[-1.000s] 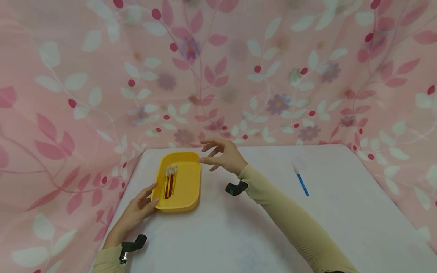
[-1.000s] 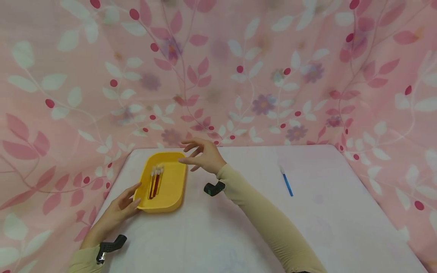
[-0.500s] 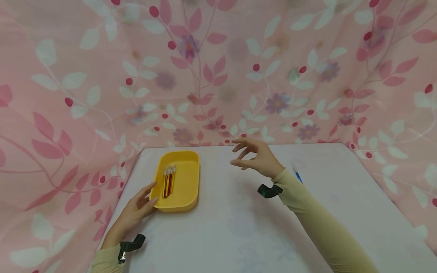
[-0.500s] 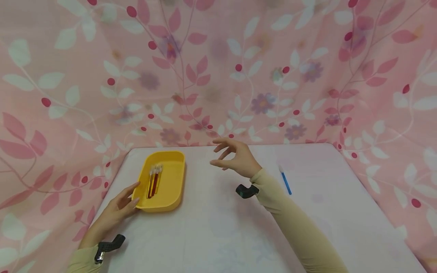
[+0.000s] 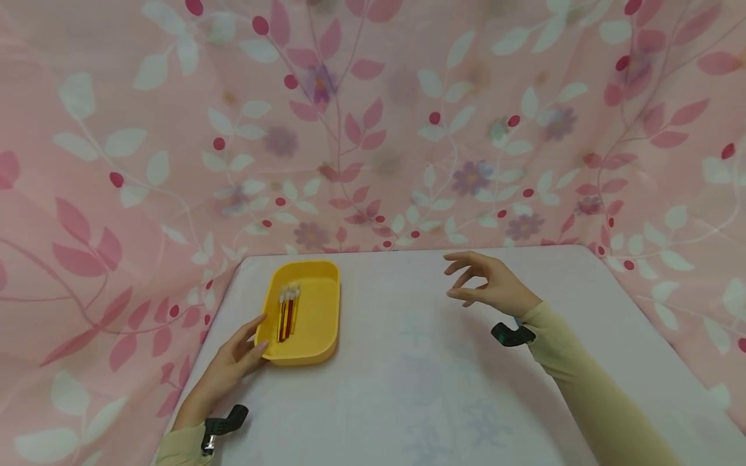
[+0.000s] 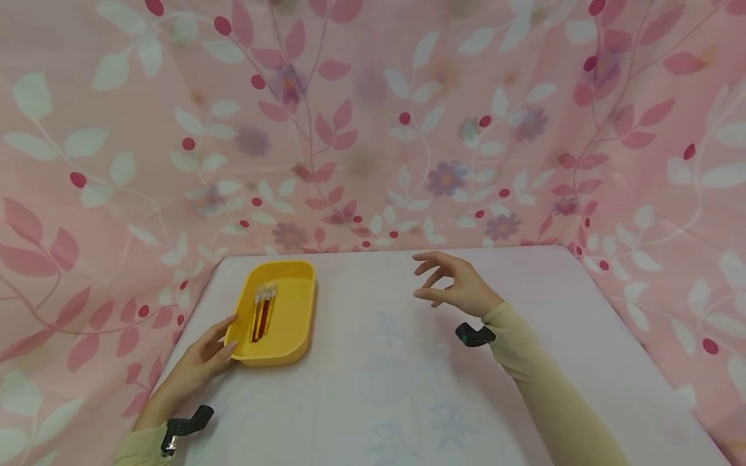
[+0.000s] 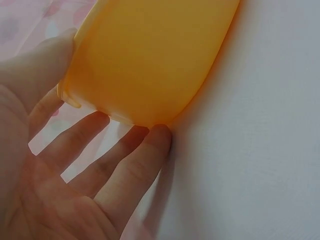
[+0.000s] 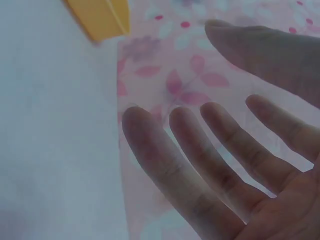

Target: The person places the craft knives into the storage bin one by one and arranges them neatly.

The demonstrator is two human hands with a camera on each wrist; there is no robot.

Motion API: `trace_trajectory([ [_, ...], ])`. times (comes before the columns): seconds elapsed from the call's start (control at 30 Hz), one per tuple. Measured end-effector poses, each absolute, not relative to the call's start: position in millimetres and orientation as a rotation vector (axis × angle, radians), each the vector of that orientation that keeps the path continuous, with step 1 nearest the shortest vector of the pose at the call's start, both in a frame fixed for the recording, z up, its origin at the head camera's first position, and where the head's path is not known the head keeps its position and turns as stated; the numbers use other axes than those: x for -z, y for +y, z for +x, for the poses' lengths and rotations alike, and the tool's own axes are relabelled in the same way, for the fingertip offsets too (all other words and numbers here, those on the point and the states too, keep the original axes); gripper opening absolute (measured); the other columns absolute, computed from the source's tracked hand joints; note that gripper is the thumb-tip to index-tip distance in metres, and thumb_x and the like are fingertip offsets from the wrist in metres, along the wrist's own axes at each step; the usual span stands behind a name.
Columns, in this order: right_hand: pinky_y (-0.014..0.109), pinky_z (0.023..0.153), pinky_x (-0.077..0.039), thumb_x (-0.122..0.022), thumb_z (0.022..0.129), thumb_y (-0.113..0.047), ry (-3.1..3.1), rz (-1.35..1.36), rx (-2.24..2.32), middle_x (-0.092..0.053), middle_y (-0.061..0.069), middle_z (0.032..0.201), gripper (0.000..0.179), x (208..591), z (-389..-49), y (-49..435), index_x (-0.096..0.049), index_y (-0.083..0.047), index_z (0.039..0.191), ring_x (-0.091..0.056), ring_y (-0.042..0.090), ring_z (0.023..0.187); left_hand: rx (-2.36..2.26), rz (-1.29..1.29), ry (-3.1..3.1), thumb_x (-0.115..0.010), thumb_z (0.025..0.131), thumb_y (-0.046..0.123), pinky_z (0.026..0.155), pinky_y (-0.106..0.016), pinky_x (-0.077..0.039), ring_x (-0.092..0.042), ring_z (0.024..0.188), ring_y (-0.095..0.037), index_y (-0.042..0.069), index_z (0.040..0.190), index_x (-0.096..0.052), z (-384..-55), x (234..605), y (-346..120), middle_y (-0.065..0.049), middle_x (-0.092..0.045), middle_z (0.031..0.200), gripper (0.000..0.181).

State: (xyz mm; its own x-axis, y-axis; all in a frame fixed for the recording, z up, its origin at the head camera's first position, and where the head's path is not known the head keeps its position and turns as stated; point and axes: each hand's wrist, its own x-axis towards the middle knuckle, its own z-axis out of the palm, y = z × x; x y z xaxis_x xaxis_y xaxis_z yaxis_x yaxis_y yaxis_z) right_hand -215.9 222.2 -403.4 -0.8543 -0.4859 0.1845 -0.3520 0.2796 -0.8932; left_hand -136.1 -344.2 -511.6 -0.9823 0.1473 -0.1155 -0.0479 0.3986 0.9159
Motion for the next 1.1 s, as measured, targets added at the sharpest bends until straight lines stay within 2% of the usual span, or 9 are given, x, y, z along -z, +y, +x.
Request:
trace_trajectory([
  [0.23,0.049,0.072,-0.068,-0.087,0.095,-0.008,2.482,-0.737,1.606,-0.065,0.017,0.134,0.068,424,-213,257,-0.058,-0.013,0.156,-0.073,0.034,0.104,-1.624,0.089,2.478,-0.065,0.113,0.033,0.108,-0.043,-0.057,-0.039,0.153,-0.053,0.025,0.174,-0.031,-137,513,-344,-0.018,-0.02,0.18,0.071],
  [0.53,0.045,0.07,-0.068,-0.089,0.094,-0.009,2.568,-0.682,1.496,-0.064,0.019,0.132,0.07,447,-208,305,-0.056,-0.009,0.155,-0.074,0.029,0.097,-1.589,0.06,2.475,-0.064,0.113,0.038,0.112,-0.052,-0.052,-0.032,0.156,-0.056,0.028,0.175,-0.029,-138,513,-342,-0.018,-0.018,0.181,0.072],
  [0.7,0.045,0.07,-0.068,-0.088,0.095,-0.01,2.623,-0.568,1.457,-0.063,0.026,0.131,0.068,461,-205,326,-0.056,-0.006,0.155,-0.073,0.027,0.094,-1.542,0.07,2.514,-0.064,0.113,0.039,0.114,-0.059,-0.048,-0.03,0.156,-0.058,0.028,0.175,-0.028,-138,511,-343,-0.018,-0.018,0.181,0.073],
  [0.83,0.045,0.069,-0.068,-0.086,0.096,-0.006,2.613,-0.491,1.471,-0.06,0.032,0.135,0.069,474,-204,336,-0.053,0.0,0.156,-0.072,0.029,0.096,-1.527,0.053,2.511,-0.064,0.112,0.041,0.114,-0.059,-0.048,-0.029,0.156,-0.058,0.028,0.176,-0.026,-137,509,-343,-0.017,-0.018,0.181,0.075],
  [1.1,0.042,0.069,-0.068,-0.086,0.096,-0.008,2.711,-0.359,1.436,-0.061,0.03,0.135,0.071,493,-215,351,-0.052,0.002,0.157,-0.069,0.036,0.101,-1.545,0.045,2.488,-0.063,0.113,0.041,0.116,-0.061,-0.043,-0.023,0.158,-0.06,0.028,0.176,-0.026,-137,511,-343,-0.018,-0.016,0.181,0.074],
])
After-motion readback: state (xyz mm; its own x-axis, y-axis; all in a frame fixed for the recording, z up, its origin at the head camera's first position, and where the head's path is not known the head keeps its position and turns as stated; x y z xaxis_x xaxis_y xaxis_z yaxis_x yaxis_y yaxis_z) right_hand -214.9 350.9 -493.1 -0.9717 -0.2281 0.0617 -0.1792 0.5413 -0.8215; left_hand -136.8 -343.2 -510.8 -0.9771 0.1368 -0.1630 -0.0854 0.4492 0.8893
